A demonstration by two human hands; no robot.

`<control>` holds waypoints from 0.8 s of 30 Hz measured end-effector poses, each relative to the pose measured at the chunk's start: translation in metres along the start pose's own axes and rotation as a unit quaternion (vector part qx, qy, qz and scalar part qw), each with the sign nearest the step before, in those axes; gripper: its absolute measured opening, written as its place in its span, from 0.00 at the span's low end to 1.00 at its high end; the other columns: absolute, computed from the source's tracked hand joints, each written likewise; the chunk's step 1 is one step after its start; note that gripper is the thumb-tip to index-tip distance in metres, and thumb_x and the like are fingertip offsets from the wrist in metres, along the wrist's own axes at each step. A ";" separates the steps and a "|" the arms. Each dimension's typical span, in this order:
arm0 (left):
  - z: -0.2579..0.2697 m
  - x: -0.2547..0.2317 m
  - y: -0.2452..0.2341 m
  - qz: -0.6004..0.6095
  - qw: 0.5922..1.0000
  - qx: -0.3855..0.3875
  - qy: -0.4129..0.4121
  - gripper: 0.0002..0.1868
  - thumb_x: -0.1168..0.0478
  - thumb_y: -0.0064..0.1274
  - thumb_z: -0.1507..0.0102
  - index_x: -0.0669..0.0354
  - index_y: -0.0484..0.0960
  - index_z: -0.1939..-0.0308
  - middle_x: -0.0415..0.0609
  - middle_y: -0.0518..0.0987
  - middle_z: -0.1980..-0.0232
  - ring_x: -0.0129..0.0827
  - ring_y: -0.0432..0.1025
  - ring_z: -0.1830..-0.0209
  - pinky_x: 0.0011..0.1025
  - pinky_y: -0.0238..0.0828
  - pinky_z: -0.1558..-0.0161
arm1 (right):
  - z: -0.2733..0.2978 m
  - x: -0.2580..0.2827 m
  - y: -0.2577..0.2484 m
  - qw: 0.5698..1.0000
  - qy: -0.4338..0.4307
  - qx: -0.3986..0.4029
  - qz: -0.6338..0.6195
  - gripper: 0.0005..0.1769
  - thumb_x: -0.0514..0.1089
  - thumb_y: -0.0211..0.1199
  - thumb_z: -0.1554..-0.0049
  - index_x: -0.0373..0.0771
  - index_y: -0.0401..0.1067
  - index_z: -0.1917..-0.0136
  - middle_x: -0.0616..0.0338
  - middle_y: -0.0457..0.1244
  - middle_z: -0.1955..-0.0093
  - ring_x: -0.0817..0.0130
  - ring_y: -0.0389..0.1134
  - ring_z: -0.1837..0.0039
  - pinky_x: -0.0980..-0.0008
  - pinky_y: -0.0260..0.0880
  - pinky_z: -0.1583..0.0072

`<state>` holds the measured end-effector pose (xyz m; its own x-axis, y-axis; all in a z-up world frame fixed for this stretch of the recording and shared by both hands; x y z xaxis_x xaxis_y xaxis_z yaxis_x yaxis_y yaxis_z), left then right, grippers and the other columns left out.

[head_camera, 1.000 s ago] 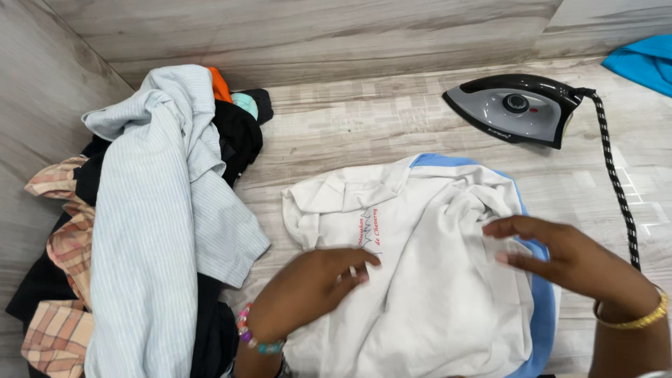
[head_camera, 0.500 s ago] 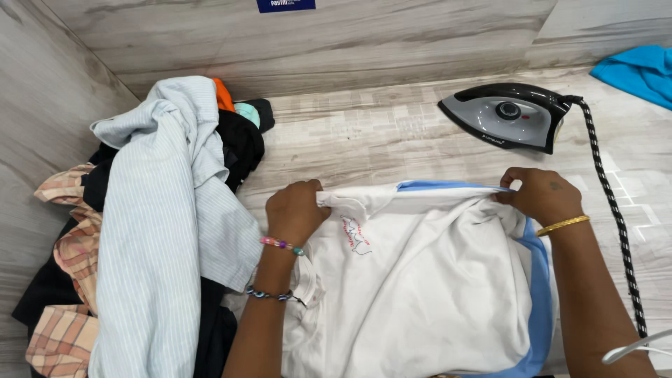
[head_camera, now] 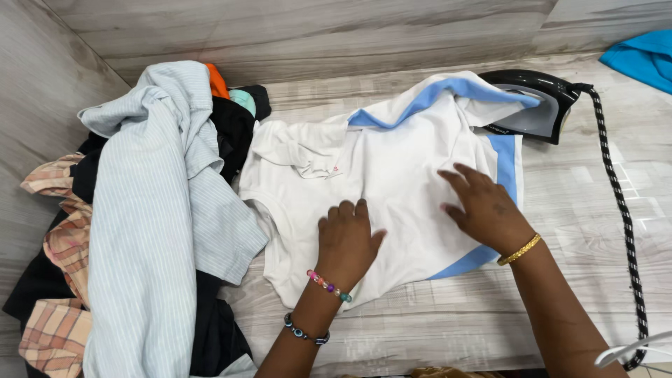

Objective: The person irons a light-colored striped shirt on a table, smoothing the fabric with one hand while moving the iron with the other. They then switch to a white t-shirt with blue trim, flatten it, and continue ironing both sides.

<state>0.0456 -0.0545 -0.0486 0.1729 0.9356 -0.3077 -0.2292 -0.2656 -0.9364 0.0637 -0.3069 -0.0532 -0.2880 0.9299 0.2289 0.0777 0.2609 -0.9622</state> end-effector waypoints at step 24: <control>-0.035 0.016 -0.010 0.108 0.945 -0.282 0.126 0.10 0.61 0.63 0.38 0.55 0.81 0.55 0.49 0.73 0.55 0.42 0.73 0.54 0.39 0.74 0.56 | 0.012 -0.019 0.000 0.975 0.075 -0.205 -0.046 0.24 0.44 0.67 0.40 0.42 0.68 0.31 0.52 0.62 0.34 0.55 0.64 0.34 0.54 0.63 0.37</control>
<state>0.0845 -0.0450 -0.0503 0.4190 0.7791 -0.4663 0.2497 -0.5927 -0.7658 0.0577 -0.3278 -0.0595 -0.1713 0.9171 0.3601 0.4413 0.3982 -0.8042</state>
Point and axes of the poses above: each hand's wrist, its own z-axis away from the middle knuckle, its own y-axis out of the palm, x = y × z, the point moved 1 cm from there along -z, towards the middle knuckle
